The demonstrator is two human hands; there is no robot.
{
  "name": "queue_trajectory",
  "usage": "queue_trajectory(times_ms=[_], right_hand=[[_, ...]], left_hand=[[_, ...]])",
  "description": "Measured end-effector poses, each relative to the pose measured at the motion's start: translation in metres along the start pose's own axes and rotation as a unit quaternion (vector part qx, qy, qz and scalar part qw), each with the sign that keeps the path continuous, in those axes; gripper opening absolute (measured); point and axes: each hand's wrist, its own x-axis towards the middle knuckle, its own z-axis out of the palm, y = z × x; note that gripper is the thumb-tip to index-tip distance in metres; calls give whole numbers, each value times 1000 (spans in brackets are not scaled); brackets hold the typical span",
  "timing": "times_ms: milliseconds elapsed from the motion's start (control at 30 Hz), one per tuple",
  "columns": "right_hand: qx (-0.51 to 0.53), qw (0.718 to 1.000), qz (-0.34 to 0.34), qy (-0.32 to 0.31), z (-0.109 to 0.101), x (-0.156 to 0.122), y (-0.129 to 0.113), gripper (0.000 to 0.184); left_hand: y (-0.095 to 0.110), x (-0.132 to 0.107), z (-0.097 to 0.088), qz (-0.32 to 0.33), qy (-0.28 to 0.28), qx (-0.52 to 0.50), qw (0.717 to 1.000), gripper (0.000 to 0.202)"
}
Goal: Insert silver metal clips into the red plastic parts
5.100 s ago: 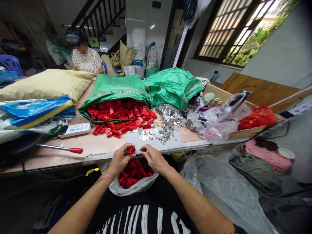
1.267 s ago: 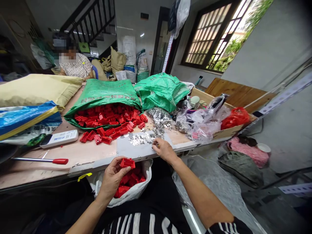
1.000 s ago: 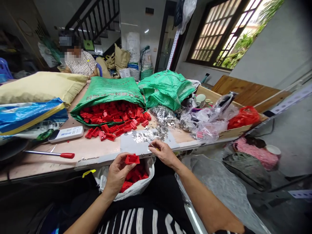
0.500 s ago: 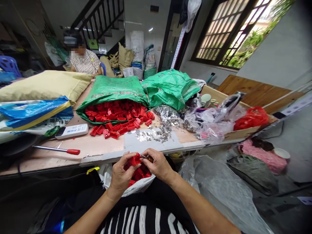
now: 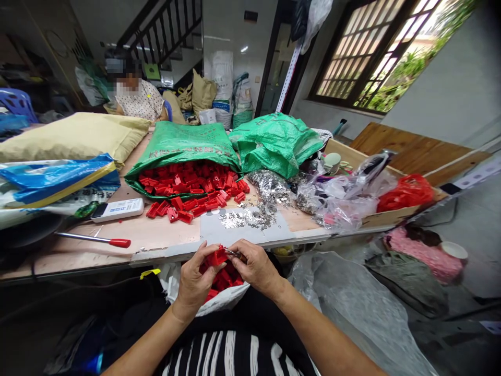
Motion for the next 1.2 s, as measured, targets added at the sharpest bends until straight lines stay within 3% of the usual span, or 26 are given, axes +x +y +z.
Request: queue_trajectory(times_ms=[567,767,1000,1200], right_hand=[[-7,996,-43,-81,-6,6,3,21],[-2,998,56,-24,-3,4,-4,3],[54,990,126,18,6,1,-14,14],[74,979,186,38,16,3,-13,17]], left_hand=[[-6,-3,0,-36,-15,-4,999,27],[-8,-5,2,-67,1,-35,997,29],[-3,-4,4,-72,23,-31,997,29],[0,-2,5,-33,35,-20,999,27]])
